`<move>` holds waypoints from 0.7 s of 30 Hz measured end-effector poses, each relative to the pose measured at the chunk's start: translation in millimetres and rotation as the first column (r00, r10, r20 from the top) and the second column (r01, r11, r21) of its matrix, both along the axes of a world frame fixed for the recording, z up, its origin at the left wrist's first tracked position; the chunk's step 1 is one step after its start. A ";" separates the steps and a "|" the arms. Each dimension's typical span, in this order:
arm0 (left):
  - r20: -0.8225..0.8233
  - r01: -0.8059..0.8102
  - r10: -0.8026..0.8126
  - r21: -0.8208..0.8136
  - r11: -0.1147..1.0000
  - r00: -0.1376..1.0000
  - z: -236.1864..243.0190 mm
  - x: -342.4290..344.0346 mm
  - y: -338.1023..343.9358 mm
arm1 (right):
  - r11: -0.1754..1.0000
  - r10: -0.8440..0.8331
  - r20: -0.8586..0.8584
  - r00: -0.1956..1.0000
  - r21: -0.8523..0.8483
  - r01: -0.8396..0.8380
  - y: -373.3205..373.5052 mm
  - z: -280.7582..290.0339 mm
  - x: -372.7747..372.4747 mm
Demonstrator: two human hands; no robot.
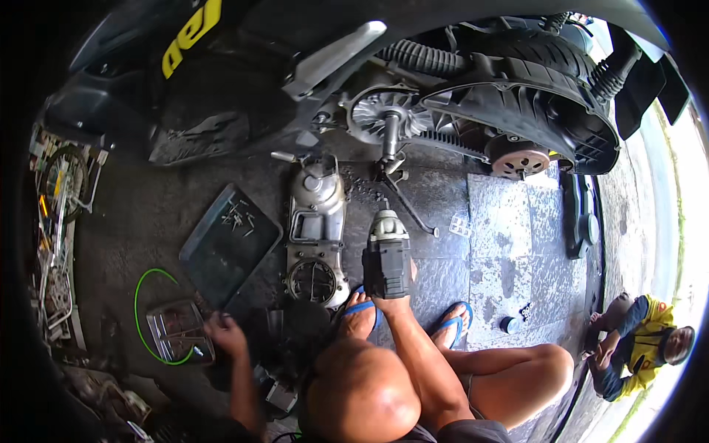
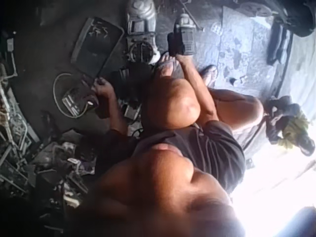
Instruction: The person reassembles a motorcycle transmission, using an impact driver to tighten nuts on the clutch and variator before fitting the outer engine case and securing it with bolts.
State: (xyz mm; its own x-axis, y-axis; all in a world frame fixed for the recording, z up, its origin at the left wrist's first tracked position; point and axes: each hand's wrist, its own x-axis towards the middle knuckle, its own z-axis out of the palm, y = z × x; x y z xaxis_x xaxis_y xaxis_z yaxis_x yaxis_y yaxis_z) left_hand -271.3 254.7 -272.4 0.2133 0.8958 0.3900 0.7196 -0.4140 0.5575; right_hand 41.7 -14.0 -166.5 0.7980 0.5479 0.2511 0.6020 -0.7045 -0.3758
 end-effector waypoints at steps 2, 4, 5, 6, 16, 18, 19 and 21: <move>-0.026 0.143 -0.143 -0.004 0.990 0.989 5.7 56.0 -37.6 | 0.998 -0.034 0.131 0.991 0.052 0.027 14.6 -2.9 22.7; 0.096 0.299 -0.289 -0.118 0.947 0.953 14.0 101.7 -67.1 | 0.954 -0.057 0.017 0.998 0.295 0.050 27.2 -5.7 37.3; 0.109 0.348 -0.334 -0.160 0.924 0.936 18.6 121.3 -78.5 | 0.907 -0.073 -0.042 0.996 0.412 0.083 32.6 -7.5 42.5; 0.127 0.386 -0.367 -0.191 0.903 0.921 23.2 137.6 -88.9 | 0.873 -0.080 -0.040 0.996 0.480 0.089 35.6 -9.5 49.7; 0.174 0.524 -0.495 -0.339 0.781 0.851 41.6 202.2 -103.7 | 0.804 -0.023 -0.159 0.987 0.584 0.113 23.1 -11.7 75.7; 0.169 0.524 -0.501 -0.396 0.754 0.849 39.6 208.2 -104.7 | 0.821 -0.050 -0.159 0.986 0.555 0.131 20.1 -4.8 80.2; 0.173 0.516 -0.492 -0.411 0.751 0.853 37.3 211.5 -106.6 | 0.829 -0.048 -0.162 0.986 0.544 0.130 19.2 -2.2 82.7; 0.239 0.548 -0.503 -0.508 0.665 0.831 29.6 221.2 -112.4 | 0.825 -0.047 -0.153 0.987 0.551 0.125 19.7 0.3 88.3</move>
State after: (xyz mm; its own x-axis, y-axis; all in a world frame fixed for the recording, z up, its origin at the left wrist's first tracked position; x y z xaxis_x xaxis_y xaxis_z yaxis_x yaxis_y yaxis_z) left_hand -50.1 142.4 -242.9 0.7061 0.7035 -0.0808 0.4244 -0.3291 0.8435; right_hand 130.0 5.7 -166.2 0.8813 0.2734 0.3854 0.4684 -0.3982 -0.7887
